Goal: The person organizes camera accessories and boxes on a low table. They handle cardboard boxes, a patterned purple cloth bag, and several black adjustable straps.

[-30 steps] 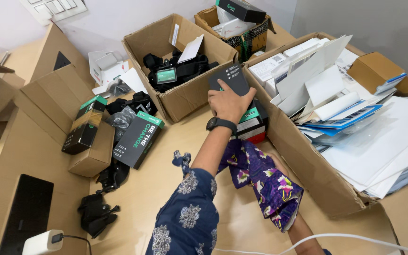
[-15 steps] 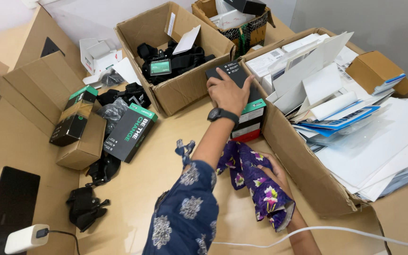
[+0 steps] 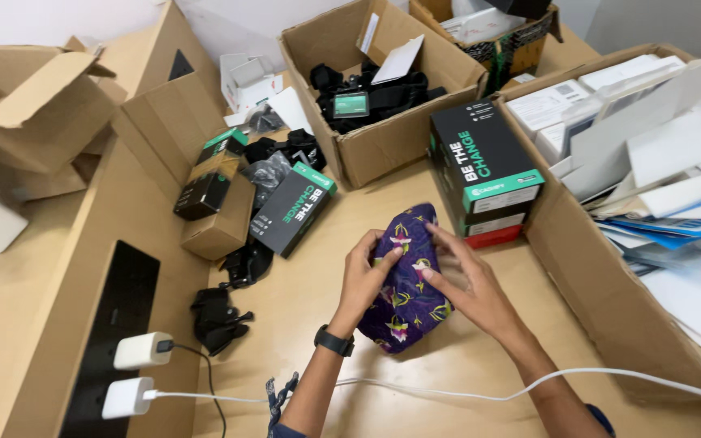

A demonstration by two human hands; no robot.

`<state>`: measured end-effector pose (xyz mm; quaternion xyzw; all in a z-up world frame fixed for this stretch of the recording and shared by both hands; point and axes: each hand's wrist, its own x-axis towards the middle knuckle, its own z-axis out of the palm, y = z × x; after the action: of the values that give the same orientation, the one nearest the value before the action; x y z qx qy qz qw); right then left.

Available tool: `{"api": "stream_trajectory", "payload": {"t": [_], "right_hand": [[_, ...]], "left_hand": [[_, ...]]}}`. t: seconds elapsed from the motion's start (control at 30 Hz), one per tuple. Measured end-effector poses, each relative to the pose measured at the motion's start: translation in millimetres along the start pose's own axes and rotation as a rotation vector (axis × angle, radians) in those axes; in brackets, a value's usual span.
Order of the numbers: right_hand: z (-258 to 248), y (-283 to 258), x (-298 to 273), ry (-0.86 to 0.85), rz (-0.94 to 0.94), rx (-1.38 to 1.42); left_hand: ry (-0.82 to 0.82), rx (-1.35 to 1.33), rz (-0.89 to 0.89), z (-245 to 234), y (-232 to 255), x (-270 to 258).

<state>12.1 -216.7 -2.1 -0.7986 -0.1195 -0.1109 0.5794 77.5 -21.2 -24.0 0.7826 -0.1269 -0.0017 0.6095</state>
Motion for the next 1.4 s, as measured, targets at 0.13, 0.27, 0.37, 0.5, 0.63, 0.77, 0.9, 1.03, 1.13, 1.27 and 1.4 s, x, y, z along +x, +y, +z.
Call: {"api": "stream_trajectory", "payload": {"t": [0.13,0.27,0.37,0.5,0.63,0.77,0.9,1.03,1.13,1.27,1.4], "right_hand": [[17.1,-21.4,19.6,0.062,-0.270,-0.277],[57.6,-15.5,39.3,-0.126,-0.045,-0.046],[70.4,3.7,55.4,-0.137,0.152,-0.338],[86.9,36.8,62.4,-0.462,0.045,-0.731],[94.3,64.3,50.2,-0.473,-0.080,-0.806],[88.3,69.4,37.0,-0.369,-0.194,-0.841],[78.0,60.5,15.1,-0.319,-0.051,-0.935],[62.0,68.9,-3.4,-0.190,0.152,-0.808],[55.3,79.0,3.1,0.147,0.374,-0.021],[71.1,54.8,-15.7,0.251,0.042,0.078],[61.9,41.0,9.3,0.233,-0.127,-0.274]], "left_hand": [[0.012,-0.087,0.130,-28.5,-7.7,-0.4],[-0.163,-0.224,0.167,-39.2,-19.3,14.0],[0.052,0.097,0.096,-81.5,-38.4,66.7],[0.225,0.952,0.120,-161.6,-90.7,114.5],[0.038,1.225,-0.196,-203.6,-141.6,136.6],[-0.007,1.285,-0.272,-202.2,-154.7,132.1],[-0.058,1.074,-0.394,-169.2,-123.0,106.7],[-0.054,0.244,-0.359,-126.8,-90.5,62.7],[-0.140,-0.336,-0.443,-91.9,-85.0,26.3],[-0.188,-0.760,-0.557,-29.1,-84.1,-15.6],[-0.307,-0.932,-0.603,6.3,-68.1,-49.1]]}}
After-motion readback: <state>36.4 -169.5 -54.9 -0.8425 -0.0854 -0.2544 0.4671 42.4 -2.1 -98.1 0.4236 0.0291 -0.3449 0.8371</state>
